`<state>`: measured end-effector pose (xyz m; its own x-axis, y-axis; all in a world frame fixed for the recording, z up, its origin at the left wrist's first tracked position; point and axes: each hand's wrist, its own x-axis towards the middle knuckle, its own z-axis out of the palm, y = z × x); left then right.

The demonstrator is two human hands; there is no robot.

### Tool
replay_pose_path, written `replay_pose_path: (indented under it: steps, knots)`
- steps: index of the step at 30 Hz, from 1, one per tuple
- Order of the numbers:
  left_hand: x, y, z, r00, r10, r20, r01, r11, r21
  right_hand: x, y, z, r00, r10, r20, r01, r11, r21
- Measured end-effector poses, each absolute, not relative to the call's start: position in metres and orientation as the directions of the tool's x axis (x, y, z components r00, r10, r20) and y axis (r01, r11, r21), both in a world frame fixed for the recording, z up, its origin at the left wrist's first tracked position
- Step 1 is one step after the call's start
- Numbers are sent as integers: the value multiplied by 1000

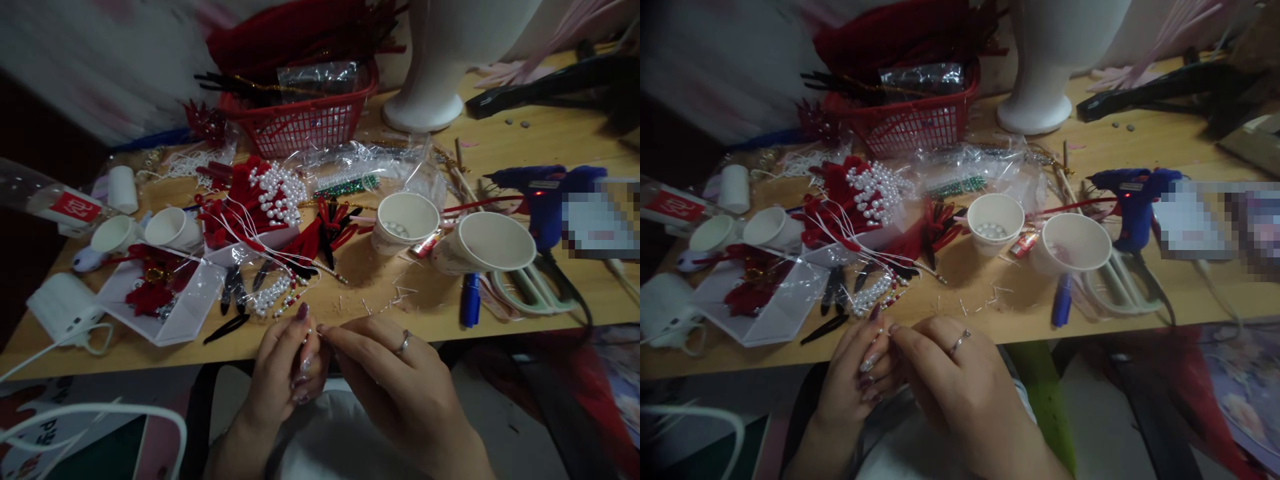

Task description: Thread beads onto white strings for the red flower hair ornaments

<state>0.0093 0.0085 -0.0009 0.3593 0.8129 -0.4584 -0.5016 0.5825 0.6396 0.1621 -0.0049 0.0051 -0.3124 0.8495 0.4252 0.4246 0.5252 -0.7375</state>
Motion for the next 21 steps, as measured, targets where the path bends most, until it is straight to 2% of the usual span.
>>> replay_pose_path:
  steps: [6, 13, 17, 21]
  knots:
    - [4, 9, -6, 494, 776, -392, -546, 628, 555, 162, -6, 6, -312, 854, 417, 412, 517, -750]
    - [5, 12, -7, 509, 802, -313, -614, 593, 521, 160, -5, 11, -297, 875, 382, 338, 471, -815]
    - [7, 11, -8, 495, 800, -338, -610, 597, 520, 158, -5, 13, -302, 880, 367, 284, 451, -846]
    - [10, 8, -7, 388, 824, -413, -584, 567, 581, 158, -4, 12, -327, 873, 362, 334, 465, -820]
